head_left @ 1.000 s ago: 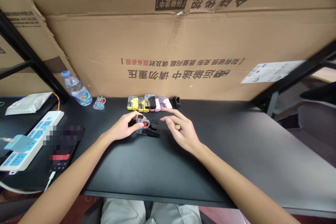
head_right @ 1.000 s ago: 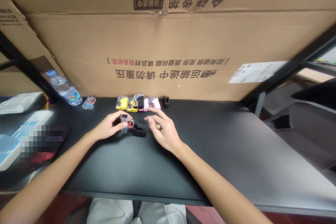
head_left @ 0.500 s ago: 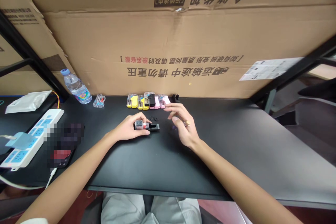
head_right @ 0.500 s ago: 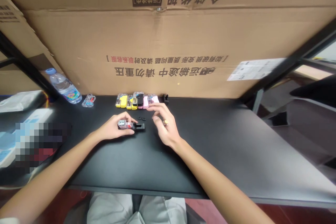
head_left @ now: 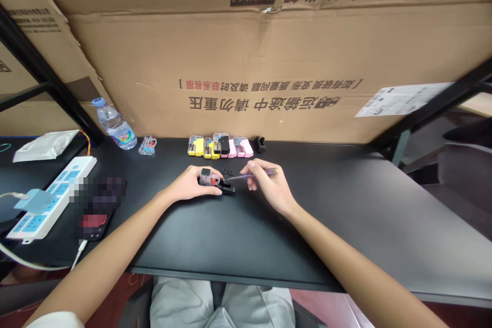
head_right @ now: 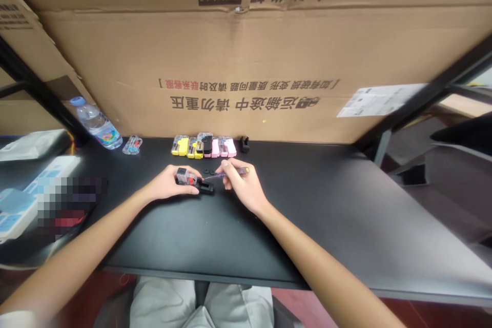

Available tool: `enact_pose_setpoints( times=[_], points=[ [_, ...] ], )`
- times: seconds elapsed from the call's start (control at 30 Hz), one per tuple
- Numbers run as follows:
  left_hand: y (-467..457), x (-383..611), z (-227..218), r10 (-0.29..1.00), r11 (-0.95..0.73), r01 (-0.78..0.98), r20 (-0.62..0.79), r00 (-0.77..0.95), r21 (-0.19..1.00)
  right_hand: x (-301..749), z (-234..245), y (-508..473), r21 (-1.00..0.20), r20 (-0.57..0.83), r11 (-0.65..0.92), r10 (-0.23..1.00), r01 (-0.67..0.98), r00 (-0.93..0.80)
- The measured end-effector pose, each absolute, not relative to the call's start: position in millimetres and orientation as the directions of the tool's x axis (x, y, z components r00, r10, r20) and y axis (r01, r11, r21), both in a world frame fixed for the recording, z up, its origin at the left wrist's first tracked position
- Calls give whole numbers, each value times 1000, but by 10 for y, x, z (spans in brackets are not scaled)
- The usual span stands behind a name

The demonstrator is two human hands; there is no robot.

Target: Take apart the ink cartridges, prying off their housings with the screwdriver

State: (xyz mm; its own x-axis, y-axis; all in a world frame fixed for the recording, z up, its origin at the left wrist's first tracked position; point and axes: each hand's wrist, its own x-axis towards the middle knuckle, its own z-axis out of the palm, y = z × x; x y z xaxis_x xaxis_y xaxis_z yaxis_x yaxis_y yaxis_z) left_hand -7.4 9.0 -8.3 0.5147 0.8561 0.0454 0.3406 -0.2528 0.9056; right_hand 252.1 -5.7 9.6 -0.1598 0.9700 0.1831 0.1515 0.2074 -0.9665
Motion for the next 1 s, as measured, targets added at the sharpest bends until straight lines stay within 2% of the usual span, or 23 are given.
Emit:
enact_pose_setpoints(
  times=[0.33,0.53,0.77,1.0],
  points=[
    [91,-70,-77,863,-229,350,23,505,908,2462,100,-64,-966,150,191,963,175,-223],
    [94,-75,-83,859,-223,334,23,511,916,2526,139,-22,-981,67,116,955,156,-290],
    [98,-80,-91,860,-213,340,11,510,916,2503,104,-31,-973,109,148,972,179,-209],
    [88,-69,-74,860,-197,357,-14,511,913,2475,25,-44,-960,160,204,962,192,-220]
  ],
)
